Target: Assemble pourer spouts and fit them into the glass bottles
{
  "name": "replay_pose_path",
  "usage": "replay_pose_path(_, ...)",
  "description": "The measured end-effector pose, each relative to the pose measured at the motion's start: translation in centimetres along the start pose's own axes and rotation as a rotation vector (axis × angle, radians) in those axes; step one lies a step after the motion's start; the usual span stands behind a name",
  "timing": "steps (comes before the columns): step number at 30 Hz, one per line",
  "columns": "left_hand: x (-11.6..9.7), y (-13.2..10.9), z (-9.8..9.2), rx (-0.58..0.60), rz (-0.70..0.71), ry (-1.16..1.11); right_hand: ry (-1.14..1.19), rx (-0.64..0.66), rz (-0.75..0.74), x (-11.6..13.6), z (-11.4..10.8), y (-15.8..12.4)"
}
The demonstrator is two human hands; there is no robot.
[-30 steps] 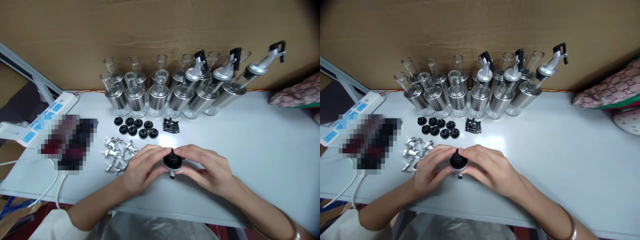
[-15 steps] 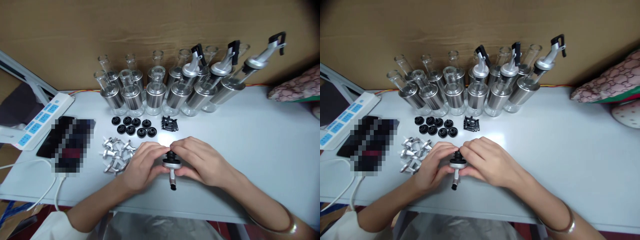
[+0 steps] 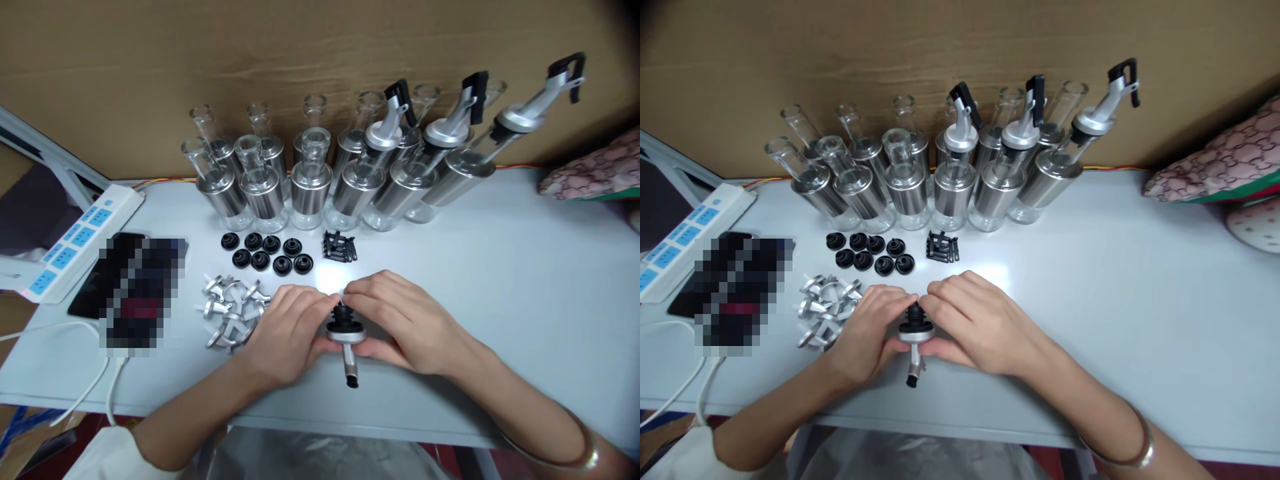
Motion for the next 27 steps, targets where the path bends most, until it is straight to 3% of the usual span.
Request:
replay_pose_path(5, -0.3, -0.2, 0.3, -0.017, 0.007, 0.017, 0.022, 0.016, 0.032, -0.2, 0.4, 0.0)
replay_pose_path(11, 0.1, -0.4, 1.1, 0.133, -0.039, -0.007, -0.014, 0.070, 0.058, -0.3, 0.7, 0.2)
replay_pose_path(17, 0.2, -0.4, 0.4, 0.002, -0.061, 0.013, -0.052, 0.034, 0.024, 0.2, 0.2, 0.4)
replay_pose_path(27, -0.6, 0.3, 0.3, 0.112, 0.026, -0.090, 0.032, -0.034, 0.009, 1.2, 0.4, 0.5)
Point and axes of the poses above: each hand's wrist, its own y-axis towards the middle knuckle, its own z-axis out of the palm, x = y × z, the point moved 6 cm from there along y, towards the middle knuckle, and after that the axes turned 6 degrees about -z, right-handed, at the moved point
